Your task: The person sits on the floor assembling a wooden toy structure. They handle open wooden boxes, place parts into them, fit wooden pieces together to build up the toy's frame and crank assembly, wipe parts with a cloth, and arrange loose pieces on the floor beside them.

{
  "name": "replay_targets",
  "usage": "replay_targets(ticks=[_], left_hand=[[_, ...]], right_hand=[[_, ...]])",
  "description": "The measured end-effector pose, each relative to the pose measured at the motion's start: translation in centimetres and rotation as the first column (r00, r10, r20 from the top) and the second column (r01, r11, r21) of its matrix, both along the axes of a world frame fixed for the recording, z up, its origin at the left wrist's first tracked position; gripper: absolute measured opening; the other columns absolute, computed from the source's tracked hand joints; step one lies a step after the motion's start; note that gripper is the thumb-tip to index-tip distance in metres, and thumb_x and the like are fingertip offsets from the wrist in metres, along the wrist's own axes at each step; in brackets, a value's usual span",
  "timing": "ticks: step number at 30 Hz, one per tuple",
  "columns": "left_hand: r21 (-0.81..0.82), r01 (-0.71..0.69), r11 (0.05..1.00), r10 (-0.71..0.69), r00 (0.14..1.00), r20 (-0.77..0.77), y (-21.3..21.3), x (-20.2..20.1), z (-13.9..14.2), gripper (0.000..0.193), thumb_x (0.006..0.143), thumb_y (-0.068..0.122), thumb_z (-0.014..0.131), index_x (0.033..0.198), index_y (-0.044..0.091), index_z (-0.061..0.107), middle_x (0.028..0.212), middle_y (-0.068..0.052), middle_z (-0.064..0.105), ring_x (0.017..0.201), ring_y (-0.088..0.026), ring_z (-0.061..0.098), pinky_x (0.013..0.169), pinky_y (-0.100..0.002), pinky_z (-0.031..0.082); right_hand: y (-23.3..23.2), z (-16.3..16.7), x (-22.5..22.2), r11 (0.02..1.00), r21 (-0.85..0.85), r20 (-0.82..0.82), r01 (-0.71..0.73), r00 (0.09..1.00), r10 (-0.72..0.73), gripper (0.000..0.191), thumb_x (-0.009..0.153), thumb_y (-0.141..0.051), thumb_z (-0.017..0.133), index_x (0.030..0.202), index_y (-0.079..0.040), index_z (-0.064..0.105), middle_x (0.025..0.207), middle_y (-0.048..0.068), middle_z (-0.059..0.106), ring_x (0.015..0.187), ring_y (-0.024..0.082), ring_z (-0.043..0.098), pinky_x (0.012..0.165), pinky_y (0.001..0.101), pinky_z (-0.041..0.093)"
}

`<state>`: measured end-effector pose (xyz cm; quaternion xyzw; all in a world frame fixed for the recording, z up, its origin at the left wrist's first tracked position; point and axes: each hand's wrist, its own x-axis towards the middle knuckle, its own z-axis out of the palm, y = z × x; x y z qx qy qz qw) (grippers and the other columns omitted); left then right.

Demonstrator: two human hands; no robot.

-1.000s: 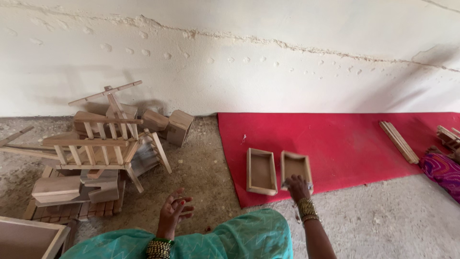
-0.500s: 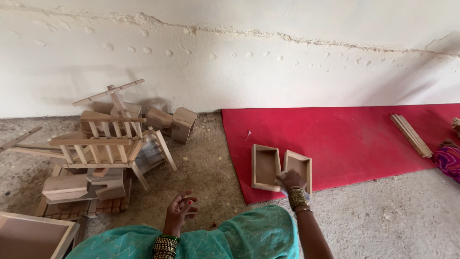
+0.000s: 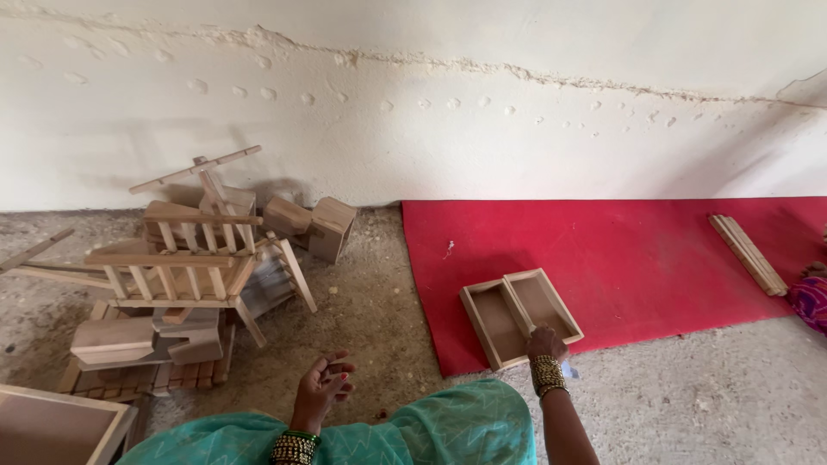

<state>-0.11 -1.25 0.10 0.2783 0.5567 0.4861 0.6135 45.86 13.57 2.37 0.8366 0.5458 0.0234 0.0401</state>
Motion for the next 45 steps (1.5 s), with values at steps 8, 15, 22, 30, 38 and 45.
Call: replay_targets(ticks=[8,15,22,30,38,45], left_hand=[[0.044,-0.009,0.999,0.008,0.999,0.040,-0.1,-0.3,-0.9,0.043,0.094,0.010,0.066,0.137,0.008,0.062,0.109,-0.010,0.078,0.078,-0.019,0.074,0.067,-0.038,0.062],[0.102,0.003,0.995,0.006,0.997,-0.083,-0.1,0.1,-2.0,0.039,0.096,0.016,0.066,0.135,0.009,0.065,0.104,-0.008,0.077,0.075,-0.017,0.070,0.066,-0.036,0.060],[0.352,0.117,0.929,0.163,0.724,-0.671,-1.5,-2.9,-0.5,0.033,0.099,0.033,0.063,0.126,0.016,0.072,0.101,-0.006,0.080,0.082,-0.018,0.074,0.068,-0.036,0.061],[0.557,-0.221,0.801,0.599,0.263,-0.756,-12.0,-24.5,3.8,0.043,0.086,0.027,0.067,0.125,0.010,0.070,0.104,-0.011,0.077,0.094,-0.029,0.075,0.081,-0.041,0.059],[-0.026,-0.166,0.986,-0.077,-0.307,-0.948,-17.2,-27.6,0.9,0.031,0.082,0.037,0.068,0.106,0.018,0.073,0.110,-0.006,0.075,0.105,-0.030,0.072,0.097,-0.047,0.058],[0.096,-0.499,0.861,-0.010,-0.205,-0.979,-14.4,-28.1,2.7,0.037,0.098,0.045,0.063,0.097,0.010,0.075,0.087,-0.014,0.075,0.074,-0.033,0.074,0.070,-0.048,0.060]], right_hand=[[0.5,-0.9,-0.4,0.992,0.094,-0.045,0.083,0.996,-0.079,0.028,0.098,-0.025,0.056,0.105,-0.009,0.077,0.111,0.015,0.078,0.096,0.032,0.078,0.079,0.0470,0.063],[0.9,0.0,-1.2,0.999,0.010,-0.038,0.045,0.998,-0.045,0.030,0.100,-0.029,0.057,0.107,-0.012,0.081,0.111,0.015,0.079,0.101,0.034,0.078,0.080,0.0477,0.065],[0.7,1.4,-8.2,0.986,0.071,-0.223,-0.152,0.961,0.164,0.031,0.104,-0.034,0.053,0.101,-0.020,0.080,0.100,0.013,0.079,0.095,0.034,0.077,0.080,0.0495,0.062],[-1.5,-1.1,-15.2,0.924,0.228,-0.295,-0.306,0.883,0.365,0.057,0.100,-0.062,0.051,0.085,-0.014,0.077,0.088,0.016,0.076,0.087,0.039,0.072,0.077,0.0535,0.055],[-2.2,-0.4,-15.1,0.972,0.108,-0.360,-0.210,0.903,0.235,0.068,0.097,-0.072,0.050,0.082,-0.011,0.077,0.086,0.017,0.077,0.085,0.037,0.074,0.078,0.0541,0.056],[-3.1,-0.4,-14.1,0.969,0.143,-0.423,-0.200,0.873,0.242,0.059,0.095,-0.068,0.051,0.090,-0.015,0.077,0.087,0.017,0.078,0.088,0.036,0.075,0.080,0.0531,0.056]])
